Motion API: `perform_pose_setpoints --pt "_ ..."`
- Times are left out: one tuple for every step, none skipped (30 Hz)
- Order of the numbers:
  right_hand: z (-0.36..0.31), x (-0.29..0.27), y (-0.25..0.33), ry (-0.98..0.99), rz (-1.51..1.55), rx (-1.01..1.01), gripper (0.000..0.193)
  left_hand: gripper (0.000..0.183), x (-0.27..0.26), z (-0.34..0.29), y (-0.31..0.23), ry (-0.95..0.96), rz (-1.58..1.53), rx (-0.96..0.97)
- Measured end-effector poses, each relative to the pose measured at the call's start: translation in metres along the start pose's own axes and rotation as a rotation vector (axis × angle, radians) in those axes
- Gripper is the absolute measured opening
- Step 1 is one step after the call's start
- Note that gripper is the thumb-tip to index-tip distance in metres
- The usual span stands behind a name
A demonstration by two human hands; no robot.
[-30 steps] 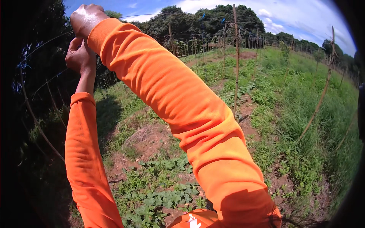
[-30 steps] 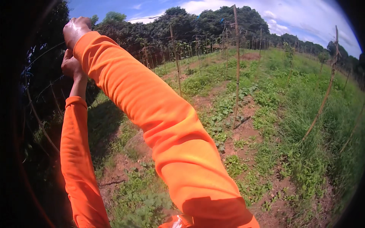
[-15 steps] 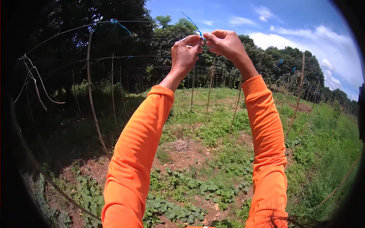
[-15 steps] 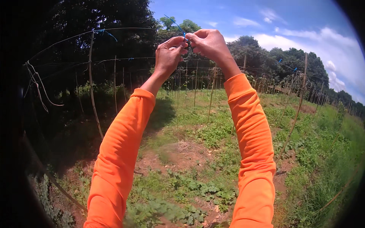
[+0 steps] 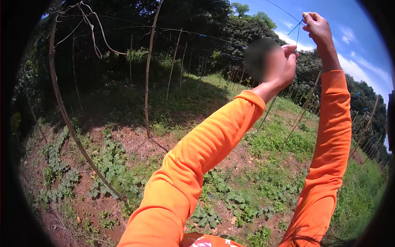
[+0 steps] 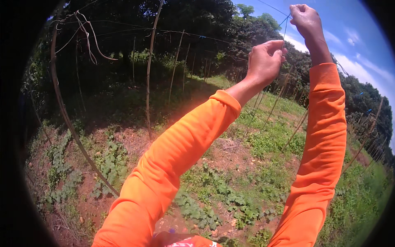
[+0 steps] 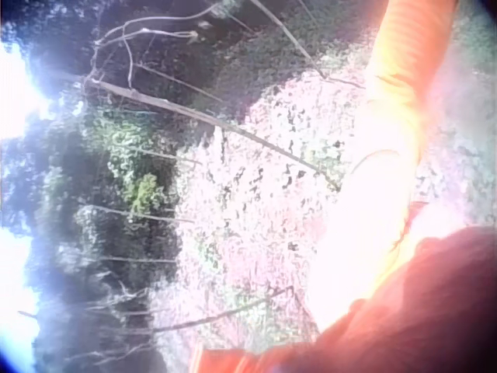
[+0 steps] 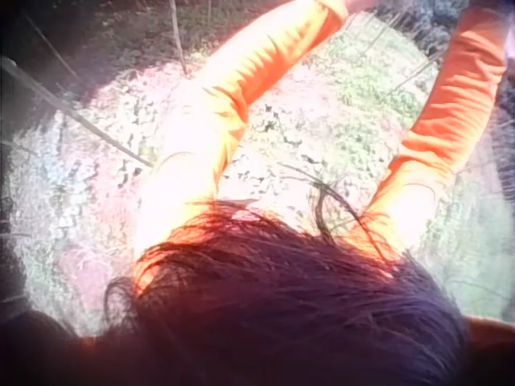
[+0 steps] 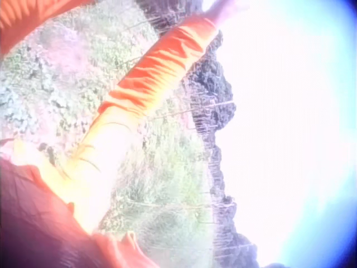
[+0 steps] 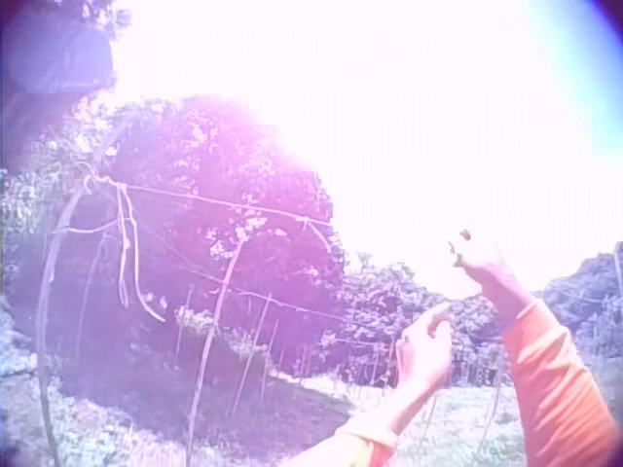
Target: The person ties strings to plants and fastens them to overhead trellis wires across the garden.
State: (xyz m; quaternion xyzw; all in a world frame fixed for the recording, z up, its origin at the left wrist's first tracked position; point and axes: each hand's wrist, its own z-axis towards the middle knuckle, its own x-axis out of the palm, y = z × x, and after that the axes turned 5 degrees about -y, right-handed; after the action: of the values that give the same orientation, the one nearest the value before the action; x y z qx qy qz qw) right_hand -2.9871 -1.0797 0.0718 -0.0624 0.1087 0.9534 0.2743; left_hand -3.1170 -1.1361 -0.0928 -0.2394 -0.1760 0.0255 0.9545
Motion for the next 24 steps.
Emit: perform_pose_setpoints --pt "0.000 -0.010 -0.008 -0.037 -0.025 0.074 0.037 0.049 -0.001 -0.023 -0.003 0.070 0.128 -0.008" --pt "-0.033 0.006 0.027 -0.167 0.061 0.020 0.042 0.064 -0.023 -0.046 0.005 0.097 0.207 0.001" --pt "-0.053 -0.018 0.029 -0.256 -0.046 -0.115 0.050 0.065 -0.031 -0.084 0.006 0.173 0.246 -0.016" --pt "-0.097 -0.004 0.052 -0.325 0.068 -0.136 0.041 0.061 -0.068 -0.127 0.000 0.239 0.252 -0.086" --pt "-0.153 0.016 0.082 -0.259 0.266 -0.134 0.033 0.056 -0.121 -0.175 -0.011 0.341 0.296 -0.201" --pt "-0.223 0.019 0.115 -0.086 0.486 -0.097 0.025 0.047 -0.162 -0.226 -0.035 0.442 0.283 -0.433" --pt "-0.295 0.018 0.140 0.138 0.679 -0.047 0.018 0.034 -0.199 -0.284 -0.046 0.547 0.462 -0.548" --pt "-0.363 0.010 0.155 0.358 0.820 0.053 0.012 0.027 -0.228 -0.342 -0.052 0.694 0.591 -0.684" --pt "-0.427 0.014 0.153 0.760 0.704 0.139 0.012 0.024 -0.262 -0.416 -0.028 0.722 0.679 -0.805" --pt "-0.486 0.016 0.165 1.116 0.614 0.310 0.015 0.024 -0.287 -0.460 -0.045 0.793 0.754 -1.184" --pt "-0.550 0.029 0.174 1.322 0.583 0.200 0.016 0.029 -0.323 -0.532 -0.053 0.922 1.008 -1.323" --pt "-0.629 0.038 0.168 1.557 0.577 0.242 0.020 0.038 -0.347 -0.573 -0.088 0.886 1.038 -1.431" --pt "-0.700 0.048 0.173 1.815 0.617 0.463 0.023 0.039 -0.369 -0.629 -0.118 0.879 1.013 -1.580" --pt "-0.787 0.053 0.179 1.839 0.734 0.571 0.024 0.041 -0.384 -0.678 -0.141 0.861 0.982 -1.729" --pt "-0.870 0.059 0.185 1.866 0.846 0.688 0.025 0.041 -0.386 -0.710 -0.167 0.833 0.966 -1.772" --pt "-0.892 0.055 0.219 2.109 0.803 0.748 0.024 0.043 -0.387 -0.744 -0.191 0.596 0.844 -1.811" --pt "-0.903 0.056 0.251 2.337 0.733 0.804 0.024 0.045 -0.388 -0.759 -0.210 0.374 0.726 -1.816" --pt "-0.910 0.054 0.275 2.361 0.737 0.811 0.024 0.039 -0.391 -0.772 -0.223 0.354 0.731 -1.738" --pt "-0.919 0.050 0.296 2.452 0.845 0.654 0.025 0.039 -0.394 -0.778 -0.239 0.344 0.717 -1.760" --pt "-0.925 0.042 0.315 2.530 0.955 0.491 0.026 0.034 -0.398 -0.784 -0.255 0.222 0.686 -1.727" --pt "-0.934 0.036 0.330 2.537 0.950 0.477 0.028 0.029 -0.398 -0.791 -0.271 0.102 0.656 -1.691" --pt "-0.948 0.033 0.344 2.524 1.007 0.493 0.028 0.024 -0.397 -0.805 -0.284 -0.070 0.590 -1.675" --pt "-0.947 0.031 0.363 2.510 1.063 0.506 0.029 0.024 -0.398 -0.818 -0.295 -0.084 0.584 -1.689" --pt "-0.946 0.032 0.381 2.605 0.745 0.565 0.036 0.022 -0.398 -0.831 -0.305 -0.259 0.518 -1.647"
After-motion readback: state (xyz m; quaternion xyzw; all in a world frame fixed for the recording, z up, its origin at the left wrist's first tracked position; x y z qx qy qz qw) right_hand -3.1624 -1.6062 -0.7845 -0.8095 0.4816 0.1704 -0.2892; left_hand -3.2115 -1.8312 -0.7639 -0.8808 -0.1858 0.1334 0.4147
